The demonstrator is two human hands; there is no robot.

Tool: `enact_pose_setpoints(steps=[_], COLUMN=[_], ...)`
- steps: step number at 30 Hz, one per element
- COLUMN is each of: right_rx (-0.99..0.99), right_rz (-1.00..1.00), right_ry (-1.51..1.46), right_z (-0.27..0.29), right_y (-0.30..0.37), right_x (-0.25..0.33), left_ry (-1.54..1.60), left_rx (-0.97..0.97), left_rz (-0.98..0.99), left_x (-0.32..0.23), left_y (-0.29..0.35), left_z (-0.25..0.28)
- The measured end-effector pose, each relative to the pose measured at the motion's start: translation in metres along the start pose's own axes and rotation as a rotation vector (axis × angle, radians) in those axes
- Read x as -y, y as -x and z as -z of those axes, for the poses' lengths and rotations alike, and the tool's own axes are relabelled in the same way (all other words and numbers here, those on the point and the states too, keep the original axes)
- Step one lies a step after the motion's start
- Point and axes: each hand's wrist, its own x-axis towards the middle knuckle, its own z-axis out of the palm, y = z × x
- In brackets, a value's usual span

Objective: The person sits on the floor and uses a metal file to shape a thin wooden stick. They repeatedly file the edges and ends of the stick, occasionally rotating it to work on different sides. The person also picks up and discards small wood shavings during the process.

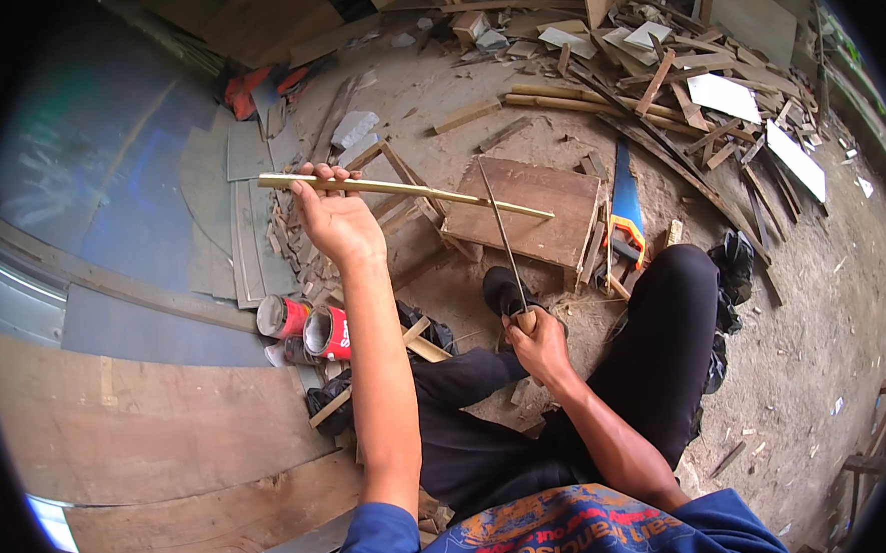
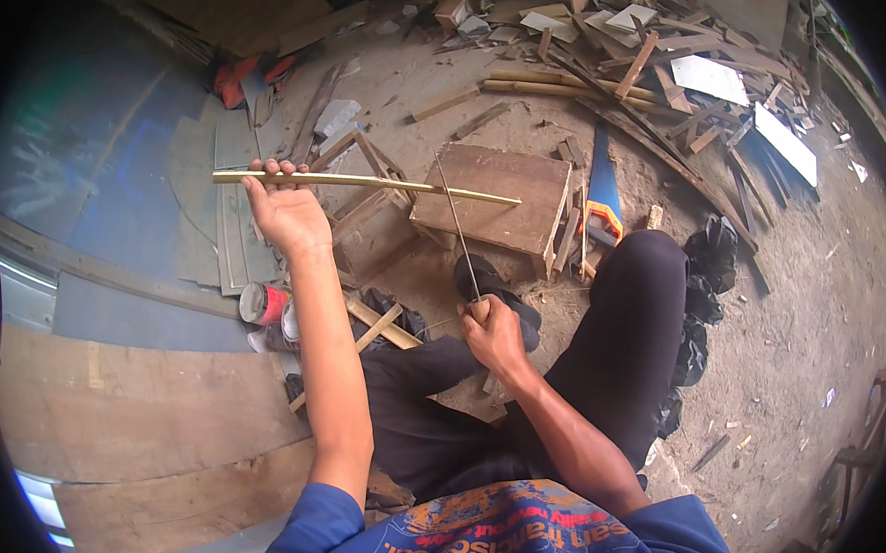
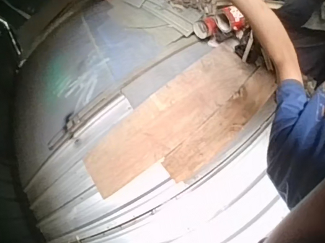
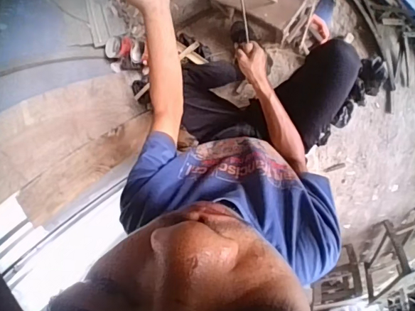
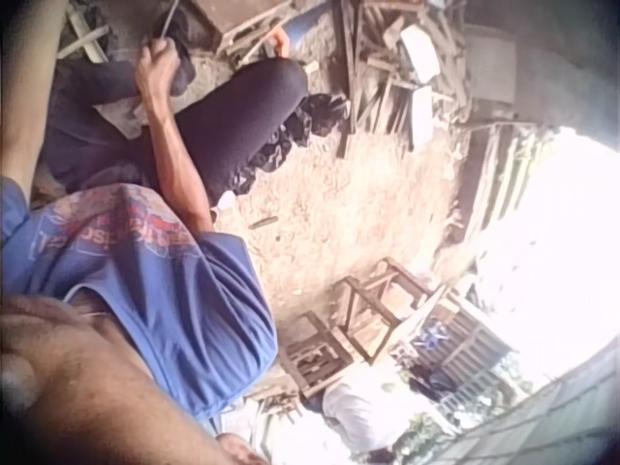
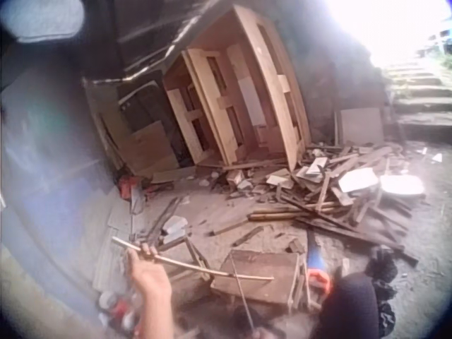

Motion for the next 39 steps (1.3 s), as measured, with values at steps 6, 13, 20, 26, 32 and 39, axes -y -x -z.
enact_pose_setpoints(steps=[6, 13, 20, 26, 32, 39], right_rx=[-0.006, 0.004, -0.033, 0.155, 0.087, 0.099], right_rz=[0.003, 0.025, 0.068, 0.439, 0.477, 0.433], right_ry=[-0.042, 0.024, 0.125, 0.182, 0.328, 0.358], right_z=[-0.004, -0.007, 0.006, -0.01, -0.005, 0.0], right_y=[-0.002, -0.006, 0.001, 0.022, 0.015, 0.012], right_x=[-0.002, -0.005, 0.037, 0.079, 0.076, 0.064], left_ry=[-0.155, -0.221, -0.457, -0.669, -0.669, -0.698], left_rx=[-0.105, -0.131, -0.177, -0.262, -0.29, -0.347], left_rz=[-0.022, -0.01, -0.088, -0.17, -0.21, -0.192], left_x=[-0.005, -0.02, -0.027, -0.052, -0.053, -0.055], left_y=[0.009, 0.018, 0.051, 0.108, 0.133, 0.14], left_z=[-0.015, -0.021, -0.023, -0.011, -0.004, -0.003])
